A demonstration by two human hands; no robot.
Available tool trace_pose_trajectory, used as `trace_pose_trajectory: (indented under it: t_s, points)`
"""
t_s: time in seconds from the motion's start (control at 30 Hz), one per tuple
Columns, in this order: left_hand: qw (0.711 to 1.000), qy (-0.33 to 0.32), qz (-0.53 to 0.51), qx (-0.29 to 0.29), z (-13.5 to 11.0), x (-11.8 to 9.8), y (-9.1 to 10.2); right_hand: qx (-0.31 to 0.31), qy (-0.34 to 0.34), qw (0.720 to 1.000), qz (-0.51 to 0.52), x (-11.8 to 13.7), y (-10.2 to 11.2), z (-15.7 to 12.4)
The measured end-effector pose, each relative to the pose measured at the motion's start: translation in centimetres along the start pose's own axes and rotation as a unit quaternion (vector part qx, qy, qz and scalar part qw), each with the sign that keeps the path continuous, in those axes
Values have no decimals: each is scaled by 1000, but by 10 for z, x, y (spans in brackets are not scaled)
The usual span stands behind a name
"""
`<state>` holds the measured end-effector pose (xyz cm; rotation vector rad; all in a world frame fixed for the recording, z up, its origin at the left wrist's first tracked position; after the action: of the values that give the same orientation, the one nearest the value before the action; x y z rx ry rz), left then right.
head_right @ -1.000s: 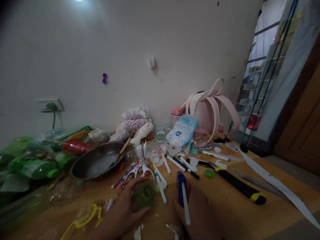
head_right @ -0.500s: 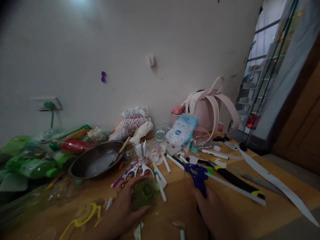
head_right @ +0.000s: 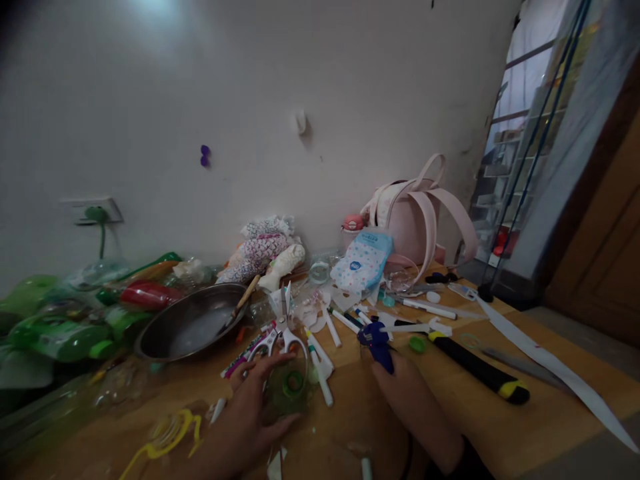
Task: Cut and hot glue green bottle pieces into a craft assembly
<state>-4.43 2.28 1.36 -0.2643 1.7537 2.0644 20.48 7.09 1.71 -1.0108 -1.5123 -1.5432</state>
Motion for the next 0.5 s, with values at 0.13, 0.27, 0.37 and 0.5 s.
trace_pose_trajectory:
  t_s: [0.13,0.27,0.37,0.5]
  points:
    - [1000,1,2,-9,1,0,1,4,-3,1000,-5,4,2,-2]
    - [1000,-7,2,-16,1,-1,4,0,-8,1000,-5,3,3,-1]
    - [1000,-9,-4,-16,1,-2,4,-11,-15,1000,3,-2,4,-2]
    - [1000,2,-10,-8,1,-1,2,-47,-13,999,19,1,10,-10]
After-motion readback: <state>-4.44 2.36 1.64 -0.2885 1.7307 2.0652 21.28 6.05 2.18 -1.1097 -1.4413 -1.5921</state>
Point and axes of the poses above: each hand's wrist, its own z-axis towards the middle knuckle, its own y-axis out of the back of the hand, x = y × z, the point moved 4 cm from there along z, towards the middle knuckle, and after that the axes turned 13 degrees about z, right-handed, at the moved point
